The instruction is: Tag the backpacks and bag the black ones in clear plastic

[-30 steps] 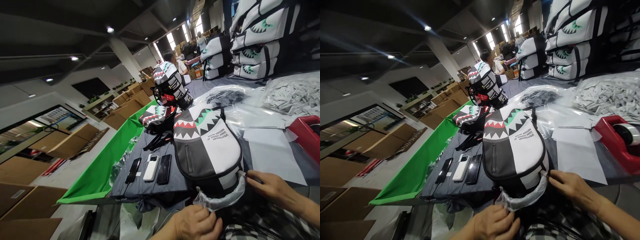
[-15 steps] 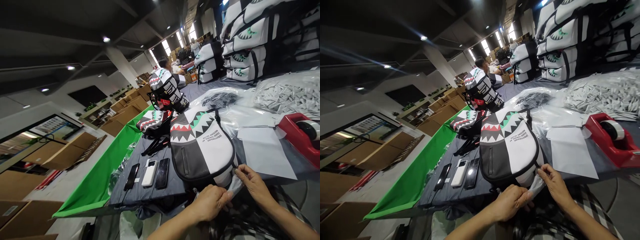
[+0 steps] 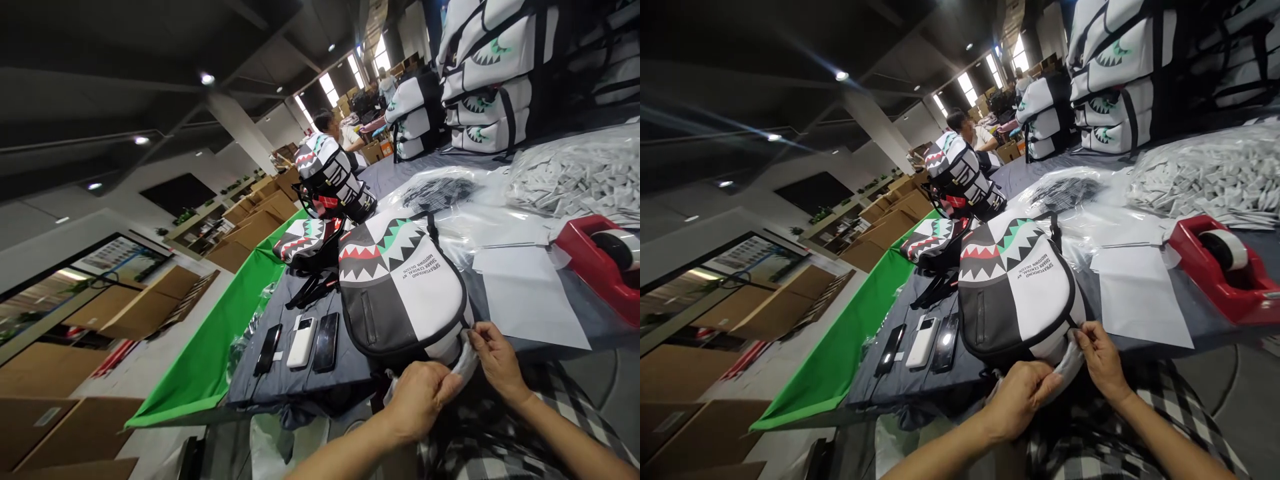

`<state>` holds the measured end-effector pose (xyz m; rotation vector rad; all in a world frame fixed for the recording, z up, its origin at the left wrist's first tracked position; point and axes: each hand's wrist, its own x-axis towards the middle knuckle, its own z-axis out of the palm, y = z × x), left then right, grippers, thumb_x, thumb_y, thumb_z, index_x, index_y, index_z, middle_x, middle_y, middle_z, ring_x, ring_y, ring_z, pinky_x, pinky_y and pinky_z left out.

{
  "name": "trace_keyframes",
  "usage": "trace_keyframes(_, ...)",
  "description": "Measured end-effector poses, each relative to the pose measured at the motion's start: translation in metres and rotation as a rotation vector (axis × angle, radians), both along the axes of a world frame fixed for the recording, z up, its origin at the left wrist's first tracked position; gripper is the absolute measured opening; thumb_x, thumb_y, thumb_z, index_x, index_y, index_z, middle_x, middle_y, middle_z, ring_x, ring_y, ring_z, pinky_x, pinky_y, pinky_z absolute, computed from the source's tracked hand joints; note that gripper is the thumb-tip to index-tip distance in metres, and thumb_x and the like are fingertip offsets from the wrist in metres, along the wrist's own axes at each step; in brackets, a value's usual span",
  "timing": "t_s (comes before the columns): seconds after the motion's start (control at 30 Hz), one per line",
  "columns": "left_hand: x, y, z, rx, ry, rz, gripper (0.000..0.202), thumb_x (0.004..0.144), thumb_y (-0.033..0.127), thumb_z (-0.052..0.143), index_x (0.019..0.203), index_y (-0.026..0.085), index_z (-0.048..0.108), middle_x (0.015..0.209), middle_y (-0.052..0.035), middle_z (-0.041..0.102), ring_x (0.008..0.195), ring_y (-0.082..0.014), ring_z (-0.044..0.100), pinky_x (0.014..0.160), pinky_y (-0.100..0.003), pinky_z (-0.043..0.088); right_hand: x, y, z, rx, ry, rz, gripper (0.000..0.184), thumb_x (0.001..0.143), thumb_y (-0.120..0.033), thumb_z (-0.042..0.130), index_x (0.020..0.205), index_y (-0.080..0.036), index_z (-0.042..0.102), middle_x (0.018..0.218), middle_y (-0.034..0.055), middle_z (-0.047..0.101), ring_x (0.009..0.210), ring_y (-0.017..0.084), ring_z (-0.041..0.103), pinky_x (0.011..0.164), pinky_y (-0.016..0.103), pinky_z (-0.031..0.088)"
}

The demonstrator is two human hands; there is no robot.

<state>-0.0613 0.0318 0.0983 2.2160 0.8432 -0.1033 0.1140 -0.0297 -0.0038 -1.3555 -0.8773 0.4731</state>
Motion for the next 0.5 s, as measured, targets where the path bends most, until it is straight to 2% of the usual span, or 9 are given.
trace_keyframes(0.07,-0.001,-0.005,0.004,0.132,0.043,-0.031,0.036,0.099,0.033,0.056,0.066,0.017,0.054,0.065,0.0029,0.049,0.061,-0.0101,0.041,0.057,-0.027,0.026,0.011,-0.003,0.01,-0.008,-0.138,0.033,0.041,0.098,-0.06,0.052,0.08,-0.023,0.052,0.062,-0.0045,0.049,0.049,0.012,0.046,0.045,0.024,0.041)
trace_keyframes(0.17,0.0,-0.011,0.003,0.27,0.124,-0.106,0.026,0.099,0.033,0.06,0.079,0.017,0.066,0.079,0.0007,0.067,0.068,-0.0121,0.057,0.059,-0.025,0.031,0.023,-0.011,0.03,0.115,-0.565,0.085,0.013,0.101,-0.034,0.057,0.106,-0.023,0.06,0.09,0.0031,0.068,0.082,0.018,0.067,0.072,0.028,0.054)
trace_keyframes(0.2,0.001,-0.012,-0.001,0.314,0.121,-0.137,0.023,0.099,0.035,0.06,0.086,0.018,0.069,0.086,-0.0003,0.071,0.072,-0.0133,0.061,0.059,-0.024,0.034,0.025,-0.012,0.037,0.199,-0.735,0.167,0.015,0.101,-0.029,0.056,0.114,-0.023,0.06,0.099,0.0055,0.069,0.092,0.02,0.067,0.081,0.031,0.054)
trace_keyframes(0.27,0.001,-0.01,-0.012,0.412,0.076,-0.204,0.023,0.099,0.039,0.06,0.098,0.018,0.07,0.096,-0.0021,0.075,0.076,-0.0152,0.067,0.061,-0.024,0.04,0.025,-0.009,0.046,0.329,-1.022,0.403,0.02,0.101,-0.028,0.055,0.119,-0.021,0.06,0.1,0.0072,0.071,0.091,0.02,0.067,0.084,0.034,0.053)
trace_keyframes(0.33,-0.007,-0.002,-0.025,0.548,-0.011,-0.307,0.029,0.101,0.042,0.057,0.103,0.016,0.07,0.098,-0.0039,0.076,0.079,-0.0157,0.068,0.062,-0.025,0.044,0.026,0.001,0.049,0.341,-1.184,0.577,0.015,0.101,-0.031,0.055,0.107,-0.019,0.062,0.086,0.0044,0.069,0.075,0.02,0.064,0.073,0.034,0.05)
trace_keyframes(0.43,-0.039,0.021,-0.044,0.815,-0.189,-0.559,0.024,0.105,0.033,0.052,0.102,0.016,0.07,0.109,-0.0045,0.075,0.092,-0.0148,0.066,0.071,-0.025,0.045,0.036,0.017,0.047,0.329,-1.236,0.684,0.018,0.098,-0.03,0.058,0.083,-0.022,0.056,0.067,-0.0012,0.062,0.06,0.017,0.056,0.061,0.032,0.04)
trace_keyframes(0.47,-0.053,0.031,-0.05,0.911,-0.239,-0.602,0.018,0.103,0.028,0.054,0.105,0.019,0.07,0.115,-0.0032,0.075,0.097,-0.0146,0.064,0.075,-0.026,0.044,0.041,0.022,0.046,0.354,-1.225,0.712,0.021,0.099,-0.03,0.057,0.079,-0.023,0.054,0.065,-0.0021,0.061,0.058,0.016,0.054,0.06,0.032,0.038)
trace_keyframes(0.5,-0.067,0.041,-0.057,1.0,-0.273,-0.589,0.014,0.101,0.025,0.059,0.109,0.022,0.07,0.117,-0.0009,0.074,0.099,-0.0145,0.061,0.079,-0.027,0.043,0.045,0.025,0.046,0.383,-1.213,0.728,0.023,0.099,-0.03,0.056,0.077,-0.023,0.052,0.064,-0.0028,0.059,0.056,0.015,0.052,0.06,0.031,0.037)
